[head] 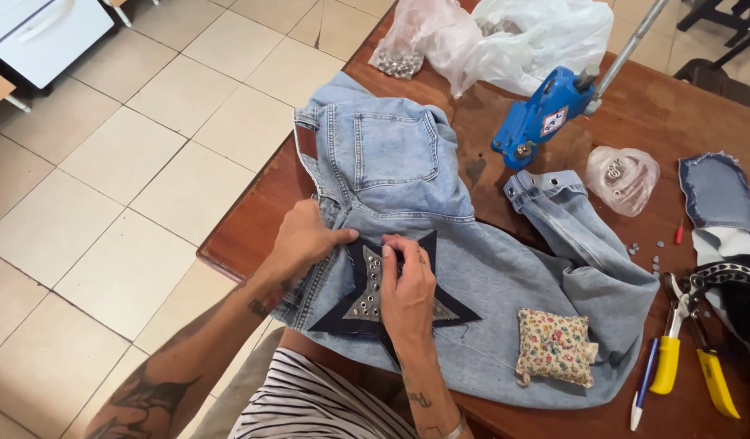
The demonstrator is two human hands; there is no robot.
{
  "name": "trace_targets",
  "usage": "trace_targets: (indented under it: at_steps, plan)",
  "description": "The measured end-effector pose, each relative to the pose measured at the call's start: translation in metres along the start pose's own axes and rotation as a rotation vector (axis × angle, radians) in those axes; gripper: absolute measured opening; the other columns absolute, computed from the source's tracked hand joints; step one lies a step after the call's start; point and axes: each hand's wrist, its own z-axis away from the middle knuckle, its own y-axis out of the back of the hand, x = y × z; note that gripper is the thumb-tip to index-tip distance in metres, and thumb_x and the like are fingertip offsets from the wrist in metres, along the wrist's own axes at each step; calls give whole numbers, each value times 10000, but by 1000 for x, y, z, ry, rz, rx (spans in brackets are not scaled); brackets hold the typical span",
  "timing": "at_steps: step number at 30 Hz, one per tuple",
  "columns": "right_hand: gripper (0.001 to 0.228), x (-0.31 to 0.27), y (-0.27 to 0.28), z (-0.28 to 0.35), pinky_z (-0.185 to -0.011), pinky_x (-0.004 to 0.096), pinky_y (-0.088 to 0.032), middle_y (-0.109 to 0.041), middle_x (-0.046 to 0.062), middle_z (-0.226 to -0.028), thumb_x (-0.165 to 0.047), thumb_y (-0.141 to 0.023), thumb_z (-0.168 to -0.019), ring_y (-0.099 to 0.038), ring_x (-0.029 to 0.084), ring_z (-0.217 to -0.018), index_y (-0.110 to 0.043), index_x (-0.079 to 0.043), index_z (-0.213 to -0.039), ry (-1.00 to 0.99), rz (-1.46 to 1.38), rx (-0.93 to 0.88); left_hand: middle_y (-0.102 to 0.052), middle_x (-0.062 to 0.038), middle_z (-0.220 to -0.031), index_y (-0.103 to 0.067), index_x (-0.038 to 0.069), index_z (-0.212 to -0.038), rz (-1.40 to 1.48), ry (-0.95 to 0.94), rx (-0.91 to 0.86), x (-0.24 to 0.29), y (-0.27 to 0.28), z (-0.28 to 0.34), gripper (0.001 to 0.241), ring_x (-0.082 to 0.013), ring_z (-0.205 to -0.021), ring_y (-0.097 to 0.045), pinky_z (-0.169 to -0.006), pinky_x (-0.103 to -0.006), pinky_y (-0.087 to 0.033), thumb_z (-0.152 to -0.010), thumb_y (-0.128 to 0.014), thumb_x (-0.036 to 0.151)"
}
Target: Positioning and pinning a decorative star patch onto the back pocket area of denim jeans.
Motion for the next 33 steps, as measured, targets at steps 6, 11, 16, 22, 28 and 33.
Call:
trace_targets:
  at_steps: [6, 11, 16, 22, 28, 33]
  plan:
    - [72, -5, -4, 2, -1141, 471, -672, -891, 104, -1248, -151, -675, -1257, -840, 346, -1299, -717, -107, -1218, 134, 96, 23, -882, -293, -1380, -820, 16, -1339, 30, -30, -37, -11, -3, -8, 729, -525, -1420, -807, -1098, -656, -665, -839, -1079, 479]
    - [42, 2, -12, 6, -1138, 486, -669, -815, 111, -1191, -125, -692, -1241, -823, 366, -1283, -697, -106, -1204, 252, 188, 27, -911, -244, -1243, -847, 43, -1232, 186, -20, -65, -15, -11, -8, 628, -473, -1308, -863, -1008, -566, -668, -801, -1086, 432]
    - [60, 11, -21, 9, -1143, 483, -683, -810, 106, -1169, -134, -697, -1245, -835, 366, -1314, -713, -95, -1202, 312, 235, 44, -908, -247, -1194, -838, 40, -1202, 204, -6, -49, -24, -13, -15, 653, -473, -1246, -878, -965, -555, -671, -762, -1107, 440]
    - [111, 10, -25, 12, -1178, 518, -677, -824, 137, -1192, -134, -701, -1245, -826, 400, -1358, -747, -53, -1184, 414, 280, 33, -898, -234, -1116, -826, 26, -1152, 244, -8, -42, -24, -9, -14, 681, -474, -1149, -889, -889, -534, -668, -711, -1139, 440]
    - [127, 8, -10, 7, -1126, 485, -693, -806, 82, -1223, -129, -869, -1106, -825, 376, -1348, -782, -66, -1038, 270, 150, 9, -869, -213, -1043, -821, 3, -1123, 348, -23, -58, -36, -21, -22, 625, -428, -1040, -866, -829, -506, -644, -722, -1141, 359]
    - [134, 4, -4, 5, -1089, 474, -696, -766, 66, -1230, -100, -909, -1047, -834, 375, -1310, -810, -53, -971, 200, 75, -29, -864, -229, -1068, -801, -27, -1157, 339, -72, -74, -19, -14, -7, 614, -435, -1049, -865, -798, -529, -631, -811, -1118, 368]
